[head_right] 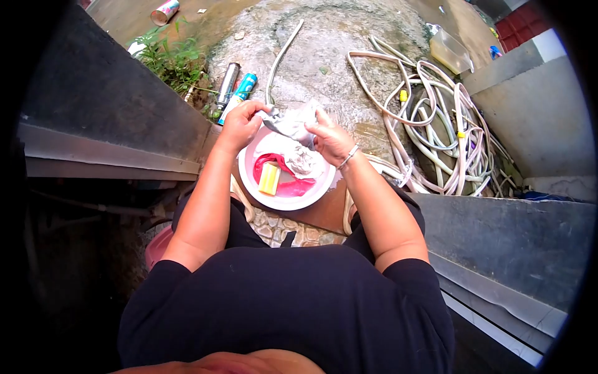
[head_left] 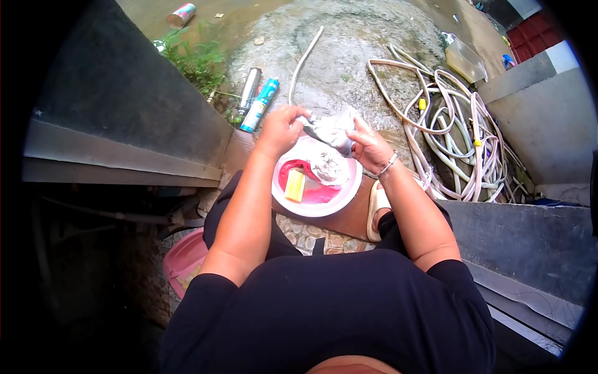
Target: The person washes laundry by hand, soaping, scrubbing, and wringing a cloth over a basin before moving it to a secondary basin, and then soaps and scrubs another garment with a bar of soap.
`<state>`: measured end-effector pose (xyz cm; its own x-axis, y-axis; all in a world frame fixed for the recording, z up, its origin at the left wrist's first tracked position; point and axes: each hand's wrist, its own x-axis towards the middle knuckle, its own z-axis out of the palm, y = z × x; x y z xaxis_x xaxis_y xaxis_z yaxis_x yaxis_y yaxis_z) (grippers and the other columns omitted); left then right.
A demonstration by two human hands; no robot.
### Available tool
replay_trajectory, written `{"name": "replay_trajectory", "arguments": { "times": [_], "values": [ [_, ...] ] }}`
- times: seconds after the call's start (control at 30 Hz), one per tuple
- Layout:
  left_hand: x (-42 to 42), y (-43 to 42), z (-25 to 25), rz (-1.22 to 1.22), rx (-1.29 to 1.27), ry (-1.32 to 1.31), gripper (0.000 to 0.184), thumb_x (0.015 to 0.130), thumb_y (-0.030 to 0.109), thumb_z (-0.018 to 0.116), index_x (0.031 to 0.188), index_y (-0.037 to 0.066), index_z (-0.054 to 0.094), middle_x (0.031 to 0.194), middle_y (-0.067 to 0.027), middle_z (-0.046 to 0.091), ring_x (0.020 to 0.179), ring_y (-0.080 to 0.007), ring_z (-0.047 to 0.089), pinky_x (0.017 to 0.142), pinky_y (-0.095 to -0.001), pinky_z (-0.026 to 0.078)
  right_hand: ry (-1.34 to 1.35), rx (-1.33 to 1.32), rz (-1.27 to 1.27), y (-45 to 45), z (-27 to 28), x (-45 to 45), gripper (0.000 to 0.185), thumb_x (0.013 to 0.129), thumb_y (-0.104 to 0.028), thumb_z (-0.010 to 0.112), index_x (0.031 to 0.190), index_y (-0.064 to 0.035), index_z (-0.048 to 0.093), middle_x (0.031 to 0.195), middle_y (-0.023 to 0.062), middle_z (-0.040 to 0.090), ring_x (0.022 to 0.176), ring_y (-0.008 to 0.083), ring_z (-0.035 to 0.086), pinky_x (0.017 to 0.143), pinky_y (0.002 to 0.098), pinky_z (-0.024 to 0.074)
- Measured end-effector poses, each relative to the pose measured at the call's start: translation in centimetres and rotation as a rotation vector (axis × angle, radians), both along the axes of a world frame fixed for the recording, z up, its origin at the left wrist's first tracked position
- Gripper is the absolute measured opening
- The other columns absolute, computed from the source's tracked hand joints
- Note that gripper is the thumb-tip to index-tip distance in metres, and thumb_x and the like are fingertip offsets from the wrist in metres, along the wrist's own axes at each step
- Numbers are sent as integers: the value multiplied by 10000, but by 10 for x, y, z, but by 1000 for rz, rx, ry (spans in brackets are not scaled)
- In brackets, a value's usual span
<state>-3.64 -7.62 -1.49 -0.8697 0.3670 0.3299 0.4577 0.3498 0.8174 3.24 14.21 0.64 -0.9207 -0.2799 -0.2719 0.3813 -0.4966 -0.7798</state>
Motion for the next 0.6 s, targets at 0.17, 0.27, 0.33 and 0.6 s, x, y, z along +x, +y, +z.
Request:
{"name": "replay_trajectory", "arguments": {
  "times": [0.17, 0.27, 0.33, 0.6],
  "values": [
    [-1, 0, -6, -140, 39, -253, 109, 750, 40, 471, 768, 29, 578, 738, -24, 562, 729, -107, 516, 683, -241, 421, -113, 89, 7, -10, -26, 6, 557, 796, -59, 565, 1304, -112, 344, 1085, 40, 560, 826, 105, 594, 621, 247, 515],
    [6, 4, -2, -217, 65, -441, 118, 758, 36, 465, 775, 32, 582, 704, -8, 551, 670, -101, 510, 629, -239, 423, -149, 114, -5, -12, -42, 6, 539, 787, -59, 568, 1283, -83, 358, 1080, 39, 560, 820, 100, 596, 588, 222, 512],
    [12, 6, 6, -221, 89, -589, 113, 761, 53, 482, 785, 36, 591, 656, 12, 526, 589, -94, 485, 559, -239, 414, -148, 154, -21, -8, -53, 5, 475, 784, -57, 568, 1233, -54, 412, 1059, 48, 570, 834, 125, 598, 636, 249, 511],
    [13, 0, 11, -249, -319, -629, 341, 727, 345, 679, 821, 18, 672, 678, -93, 632, 618, -144, 568, 603, -290, 461, 9, 69, -251, 25, -27, -15, 309, 808, -25, 509, 1117, -16, 483, 964, 87, 592, 852, 201, 603, 770, 331, 500]
  ]
}}
